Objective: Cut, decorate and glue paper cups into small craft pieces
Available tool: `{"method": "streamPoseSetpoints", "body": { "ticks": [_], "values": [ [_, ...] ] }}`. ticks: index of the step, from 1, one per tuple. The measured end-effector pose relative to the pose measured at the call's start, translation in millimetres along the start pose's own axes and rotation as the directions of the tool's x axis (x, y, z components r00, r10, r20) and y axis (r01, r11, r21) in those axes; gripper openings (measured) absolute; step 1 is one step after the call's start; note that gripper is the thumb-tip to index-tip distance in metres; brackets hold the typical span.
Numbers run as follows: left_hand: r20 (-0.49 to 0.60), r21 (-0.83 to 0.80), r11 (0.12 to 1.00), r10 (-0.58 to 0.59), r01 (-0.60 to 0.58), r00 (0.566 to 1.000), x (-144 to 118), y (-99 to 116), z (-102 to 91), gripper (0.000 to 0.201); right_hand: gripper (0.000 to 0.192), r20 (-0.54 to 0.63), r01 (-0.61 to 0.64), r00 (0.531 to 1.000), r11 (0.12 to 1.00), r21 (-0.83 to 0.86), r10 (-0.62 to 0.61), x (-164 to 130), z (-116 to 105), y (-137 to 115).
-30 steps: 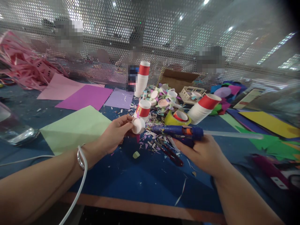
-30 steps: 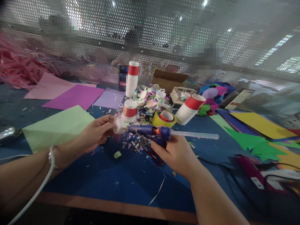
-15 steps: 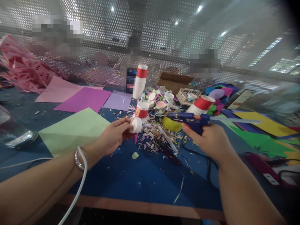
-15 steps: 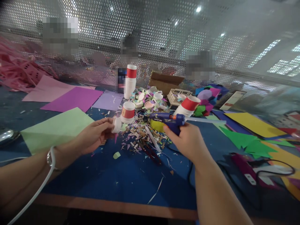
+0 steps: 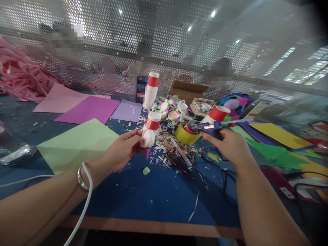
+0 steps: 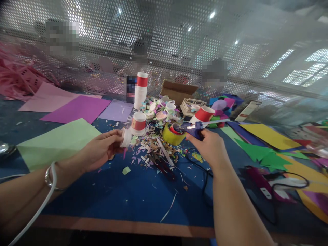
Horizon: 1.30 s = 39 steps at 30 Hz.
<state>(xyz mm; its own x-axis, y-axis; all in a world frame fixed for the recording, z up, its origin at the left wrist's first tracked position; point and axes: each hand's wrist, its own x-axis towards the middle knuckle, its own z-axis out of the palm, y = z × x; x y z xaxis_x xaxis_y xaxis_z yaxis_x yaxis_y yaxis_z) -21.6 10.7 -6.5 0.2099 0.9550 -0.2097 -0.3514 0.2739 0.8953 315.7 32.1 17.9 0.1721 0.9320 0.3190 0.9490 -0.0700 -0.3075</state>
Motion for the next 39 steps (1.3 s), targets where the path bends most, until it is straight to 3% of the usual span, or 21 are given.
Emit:
{"method": "streamPoseSetpoints", "body": {
  "ticks": [6, 11, 15, 17, 18, 19, 21, 23, 24, 26, 28, 30, 32, 35, 39],
  "values": [
    [-0.006, -0.008, 1.000, 0.002, -0.003, 1.000, -1, 1, 2.3, 0.007, 0.042, -0.038, -0.033, 0.998, 0.987, 0.160, 0.040, 7, 16, 7],
    [-0.024, -0.011, 1.000, 0.028, -0.028, 0.999, 0, 1, -0.2, 0.006, 0.043, -0.058, -0.048, 0.997, 0.991, 0.128, 0.056, 3, 9, 5],
    [-0.039, -0.033, 0.997, 0.065, -0.066, 0.997, 1, 2, -3.6, 0.005, 0.041, -0.196, -0.058, 0.976, 0.980, 0.188, 0.095, -5, -1, -5],
    [-0.055, -0.060, 0.995, 0.082, -0.085, 0.995, 2, 3, -4.7, 0.006, 0.043, -0.369, -0.030, 0.921, 0.968, 0.249, 0.123, -12, -6, -15],
    [-0.068, -0.072, 0.993, 0.087, -0.092, 0.994, 2, 3, -5.0, 0.007, 0.044, -0.500, 0.045, 0.857, 0.951, 0.305, 0.120, -17, -9, -20],
    [-0.079, -0.080, 0.992, 0.091, -0.097, 0.993, 2, 3, -5.1, 0.008, 0.048, -0.525, 0.137, 0.850, 0.938, 0.318, 0.054, -23, -11, -25],
    [-0.096, -0.091, 0.991, 0.094, -0.102, 0.991, 3, 4, -5.1, 0.008, 0.047, -0.631, 0.262, 0.775, 0.924, 0.278, -0.030, -34, -14, -34],
    [-0.104, -0.097, 0.989, 0.102, -0.112, 0.989, 3, 4, -5.4, 0.009, 0.032, -0.721, 0.344, 0.684, 0.921, 0.185, -0.111, -44, -13, -44],
    [-0.105, -0.099, 0.988, 0.110, -0.121, 0.988, 4, 4, -5.9, 0.009, 0.024, -0.724, 0.362, 0.666, 0.926, 0.104, -0.180, -48, -12, -49],
    [-0.104, -0.104, 0.984, 0.133, -0.144, 0.986, 5, 4, -7.1, 0.009, 0.015, -0.674, 0.427, 0.663, 0.904, -0.016, -0.325, -51, -7, -60],
    [-0.103, -0.105, 0.981, 0.152, -0.162, 0.983, 6, 4, -8.2, 0.008, 0.011, -0.572, 0.531, 0.694, 0.847, -0.002, -0.437, -49, 2, -73],
    [-0.110, -0.106, 0.981, 0.153, -0.164, 0.982, 7, 4, -8.8, 0.008, 0.012, -0.341, 0.637, 0.737, 0.768, 0.061, -0.584, -44, 15, -86],
    [-0.120, -0.110, 0.982, 0.138, -0.151, 0.983, 7, 4, -8.9, 0.008, 0.019, -0.097, 0.705, 0.709, 0.700, 0.114, -0.699, -37, 31, -99],
    [-0.121, -0.121, 0.984, 0.115, -0.130, 0.986, 9, 3, -8.9, 0.009, 0.024, 0.123, 0.781, 0.618, 0.624, 0.017, -0.777, -26, 58, -114],
    [-0.095, -0.096, 0.986, 0.124, -0.133, 0.988, 11, 2, -9.8, 0.007, 0.022, 0.183, 0.808, 0.584, 0.589, -0.028, -0.791, -12, 84, -125]
  ]
}}
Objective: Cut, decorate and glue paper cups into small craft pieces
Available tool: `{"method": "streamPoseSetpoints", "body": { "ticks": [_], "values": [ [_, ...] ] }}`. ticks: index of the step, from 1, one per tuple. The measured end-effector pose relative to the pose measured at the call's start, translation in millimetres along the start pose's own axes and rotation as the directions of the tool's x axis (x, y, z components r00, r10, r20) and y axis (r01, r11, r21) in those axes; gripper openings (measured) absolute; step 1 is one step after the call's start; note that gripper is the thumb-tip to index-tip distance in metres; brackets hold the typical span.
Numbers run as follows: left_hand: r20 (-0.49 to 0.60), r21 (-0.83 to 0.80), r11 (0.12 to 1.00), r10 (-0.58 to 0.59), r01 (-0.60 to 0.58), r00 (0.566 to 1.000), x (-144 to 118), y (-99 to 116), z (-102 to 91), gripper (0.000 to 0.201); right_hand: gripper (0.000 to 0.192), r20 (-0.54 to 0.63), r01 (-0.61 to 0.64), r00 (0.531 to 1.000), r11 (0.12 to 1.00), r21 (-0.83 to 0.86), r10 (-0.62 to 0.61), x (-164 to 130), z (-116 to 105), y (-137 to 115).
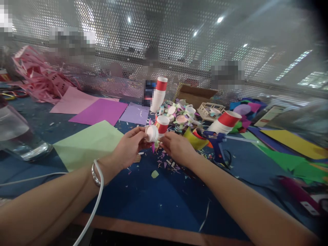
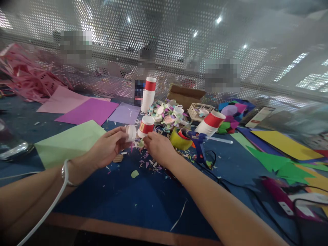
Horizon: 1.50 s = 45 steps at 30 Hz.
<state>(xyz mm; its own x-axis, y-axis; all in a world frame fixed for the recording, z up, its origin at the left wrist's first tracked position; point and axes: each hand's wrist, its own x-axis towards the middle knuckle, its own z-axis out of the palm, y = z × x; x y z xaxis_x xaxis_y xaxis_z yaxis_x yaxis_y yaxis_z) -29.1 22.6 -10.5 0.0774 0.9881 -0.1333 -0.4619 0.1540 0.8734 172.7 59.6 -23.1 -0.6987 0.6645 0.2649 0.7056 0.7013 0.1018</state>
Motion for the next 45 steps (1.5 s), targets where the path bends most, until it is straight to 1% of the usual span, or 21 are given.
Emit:
{"method": "streamPoseSetpoints", "body": {
  "ticks": [3, 7, 11, 15, 19, 23, 25, 26, 29, 35, 37, 40, 42, 44, 45],
  "values": [
    [0.004, 0.011, 1.000, 0.004, -0.004, 1.000, 1, -1, -1.1, 0.006, 0.019, 0.017, -0.001, 1.000, 1.000, -0.023, 0.002, 8, 8, 5],
    [0.000, 0.008, 1.000, 0.007, -0.007, 1.000, 4, 0, -2.2, 0.005, 0.021, 0.031, -0.005, 1.000, 1.000, -0.026, 0.006, 11, 14, 8],
    [-0.003, -0.010, 1.000, 0.007, -0.007, 1.000, 5, 1, -2.0, 0.004, 0.024, 0.019, -0.016, 1.000, 1.000, -0.023, 0.017, 12, 19, 7],
    [-0.023, -0.016, 1.000, 0.010, -0.010, 1.000, 5, 3, -1.4, 0.004, 0.021, -0.007, -0.033, 0.999, 0.999, 0.003, 0.033, 12, 24, 7],
    [-0.055, -0.007, 1.000, 0.019, -0.019, 0.998, 6, 3, -2.9, 0.005, 0.020, -0.059, -0.054, 0.997, 0.996, 0.075, 0.059, 4, 18, 5],
    [-0.030, 0.001, 1.000, 0.020, -0.020, 0.999, 8, 1, -6.1, 0.005, 0.024, -0.121, -0.076, 0.987, 0.976, 0.204, 0.102, -14, -1, -4],
    [-0.012, 0.016, 1.000, 0.011, -0.011, 1.000, 9, -1, -7.3, 0.005, 0.020, -0.162, -0.104, 0.967, 0.885, 0.454, 0.197, -23, -11, -11],
    [-0.005, 0.024, 1.000, 0.004, -0.004, 1.000, 9, -3, -7.7, 0.004, 0.018, -0.160, -0.121, 0.957, 0.836, 0.536, 0.240, -27, -16, -14],
    [0.022, 0.051, 0.999, -0.020, 0.018, 1.000, 9, -6, -8.0, 0.002, 0.014, -0.079, -0.194, 0.939, 0.705, 0.682, 0.335, -37, -25, -24],
    [0.091, 0.126, 0.991, -0.061, 0.050, 0.994, 5, -7, -5.7, 0.003, 0.015, 0.049, -0.266, 0.919, 0.524, 0.809, 0.390, -44, -32, -33],
    [0.099, 0.144, 0.989, -0.060, 0.046, 0.993, 4, -7, -4.6, 0.004, 0.015, 0.106, -0.289, 0.909, 0.427, 0.857, 0.403, -44, -32, -34],
    [0.098, 0.151, 0.987, -0.064, 0.048, 0.993, 4, -7, -3.4, 0.004, 0.014, 0.203, -0.313, 0.894, 0.233, 0.920, 0.401, -44, -31, -35],
    [0.100, 0.165, 0.985, -0.070, 0.053, 0.993, 4, -7, -2.9, 0.003, 0.013, 0.240, -0.311, 0.883, 0.120, 0.943, 0.404, -44, -31, -36],
    [0.114, 0.198, 0.979, -0.068, 0.044, 0.991, 2, -7, -2.2, 0.004, 0.011, 0.255, -0.303, 0.866, 0.047, 0.952, 0.430, -43, -31, -36],
    [0.124, 0.215, 0.976, -0.064, 0.036, 0.990, 1, -6, -1.7, 0.005, 0.009, 0.254, -0.297, 0.858, 0.029, 0.954, 0.447, -43, -32, -36]
  ]
}}
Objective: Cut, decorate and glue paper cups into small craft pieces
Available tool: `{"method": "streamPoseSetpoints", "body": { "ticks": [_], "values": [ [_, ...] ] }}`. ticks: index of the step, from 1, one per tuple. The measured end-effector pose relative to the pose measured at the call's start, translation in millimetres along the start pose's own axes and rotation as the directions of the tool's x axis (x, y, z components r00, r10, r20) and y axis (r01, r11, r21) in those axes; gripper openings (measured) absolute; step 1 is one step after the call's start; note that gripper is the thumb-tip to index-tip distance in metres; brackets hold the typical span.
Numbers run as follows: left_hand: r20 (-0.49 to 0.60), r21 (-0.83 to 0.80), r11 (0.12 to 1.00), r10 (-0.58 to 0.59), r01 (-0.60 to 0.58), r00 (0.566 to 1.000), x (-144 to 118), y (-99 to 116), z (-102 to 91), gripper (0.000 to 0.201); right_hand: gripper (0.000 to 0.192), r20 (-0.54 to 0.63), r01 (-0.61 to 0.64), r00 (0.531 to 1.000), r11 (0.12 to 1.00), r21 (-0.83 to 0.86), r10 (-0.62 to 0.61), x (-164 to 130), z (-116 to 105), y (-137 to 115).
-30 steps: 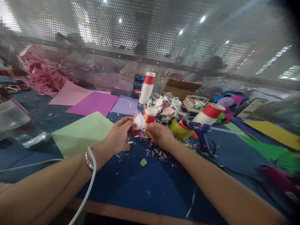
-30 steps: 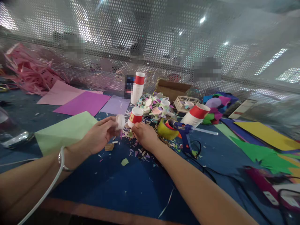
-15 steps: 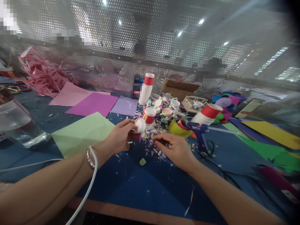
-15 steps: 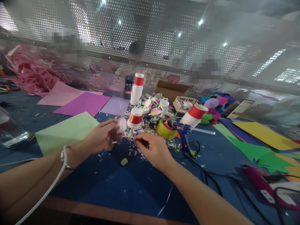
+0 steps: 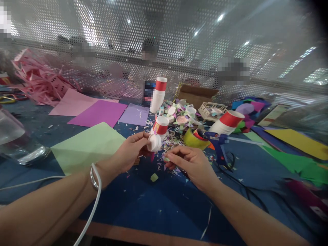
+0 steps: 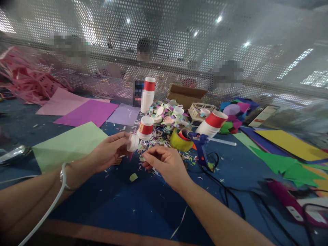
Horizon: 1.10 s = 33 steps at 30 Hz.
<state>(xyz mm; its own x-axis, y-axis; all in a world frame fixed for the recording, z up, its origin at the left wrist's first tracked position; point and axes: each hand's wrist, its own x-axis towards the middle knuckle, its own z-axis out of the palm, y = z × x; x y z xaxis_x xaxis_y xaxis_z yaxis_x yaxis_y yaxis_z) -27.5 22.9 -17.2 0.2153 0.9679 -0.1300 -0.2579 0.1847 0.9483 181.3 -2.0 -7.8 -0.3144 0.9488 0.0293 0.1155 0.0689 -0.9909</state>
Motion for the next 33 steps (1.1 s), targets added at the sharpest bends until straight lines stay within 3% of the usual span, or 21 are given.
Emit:
{"method": "streamPoseSetpoints", "body": {
  "ticks": [6, 11, 22, 33],
  "values": [
    [0.038, 0.156, 0.988, 0.013, -0.018, 0.999, -3, -2, 2.4, 0.006, 0.010, -0.140, 0.101, 0.984, 0.994, -0.047, -0.107, -1, -2, -4],
    [0.111, 0.302, 0.941, 0.123, -0.151, 0.986, -2, -8, 0.1, 0.011, 0.012, -0.247, 0.109, 0.960, 0.987, -0.120, -0.136, 0, -1, -2],
    [0.141, 0.340, 0.913, 0.188, -0.226, 0.972, -2, -10, 1.0, 0.015, 0.014, -0.238, 0.128, 0.957, 0.976, -0.178, -0.169, 0, 1, -4],
    [0.169, 0.367, 0.901, 0.180, -0.231, 0.969, -4, -10, 0.7, 0.012, 0.014, -0.202, 0.119, 0.970, 0.988, -0.100, -0.137, 1, 1, -4]
  ]
}}
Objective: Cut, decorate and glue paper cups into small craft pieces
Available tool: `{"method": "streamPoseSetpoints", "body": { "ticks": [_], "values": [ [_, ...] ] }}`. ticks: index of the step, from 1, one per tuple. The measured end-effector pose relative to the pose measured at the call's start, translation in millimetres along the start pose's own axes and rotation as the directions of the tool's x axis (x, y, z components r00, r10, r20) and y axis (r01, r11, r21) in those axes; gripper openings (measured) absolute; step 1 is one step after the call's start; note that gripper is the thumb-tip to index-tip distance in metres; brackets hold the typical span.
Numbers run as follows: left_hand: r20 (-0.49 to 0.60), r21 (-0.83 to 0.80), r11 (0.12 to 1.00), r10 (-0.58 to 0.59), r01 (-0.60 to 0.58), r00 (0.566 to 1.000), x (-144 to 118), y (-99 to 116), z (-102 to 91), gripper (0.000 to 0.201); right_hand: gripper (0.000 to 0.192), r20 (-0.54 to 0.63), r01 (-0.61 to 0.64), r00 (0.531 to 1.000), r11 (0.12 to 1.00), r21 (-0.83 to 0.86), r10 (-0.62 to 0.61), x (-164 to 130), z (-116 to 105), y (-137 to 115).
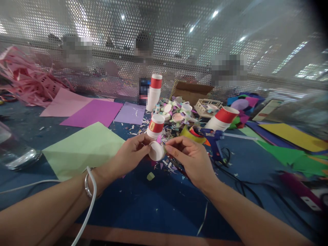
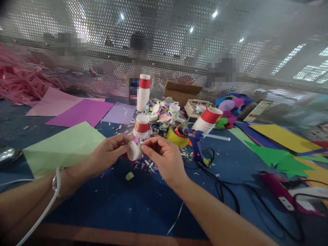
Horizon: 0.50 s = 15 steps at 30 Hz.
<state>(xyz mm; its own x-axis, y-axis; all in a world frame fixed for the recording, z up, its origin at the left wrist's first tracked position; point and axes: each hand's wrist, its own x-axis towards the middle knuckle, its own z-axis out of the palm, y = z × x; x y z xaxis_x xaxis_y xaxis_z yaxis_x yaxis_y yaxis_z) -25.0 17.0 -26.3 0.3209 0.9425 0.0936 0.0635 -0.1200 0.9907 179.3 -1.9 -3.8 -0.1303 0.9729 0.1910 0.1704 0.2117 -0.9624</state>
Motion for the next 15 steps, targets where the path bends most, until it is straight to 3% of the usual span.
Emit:
{"method": "streamPoseSetpoints", "body": {
  "ticks": [15],
  "values": [
    [-0.008, -0.020, 1.000, -0.005, 0.005, 1.000, -0.5, 3.0, 1.4, 0.010, 0.015, 0.008, -0.005, 1.000, 1.000, -0.018, 0.005, -1.2, 0.3, 0.4]
  ]
}}
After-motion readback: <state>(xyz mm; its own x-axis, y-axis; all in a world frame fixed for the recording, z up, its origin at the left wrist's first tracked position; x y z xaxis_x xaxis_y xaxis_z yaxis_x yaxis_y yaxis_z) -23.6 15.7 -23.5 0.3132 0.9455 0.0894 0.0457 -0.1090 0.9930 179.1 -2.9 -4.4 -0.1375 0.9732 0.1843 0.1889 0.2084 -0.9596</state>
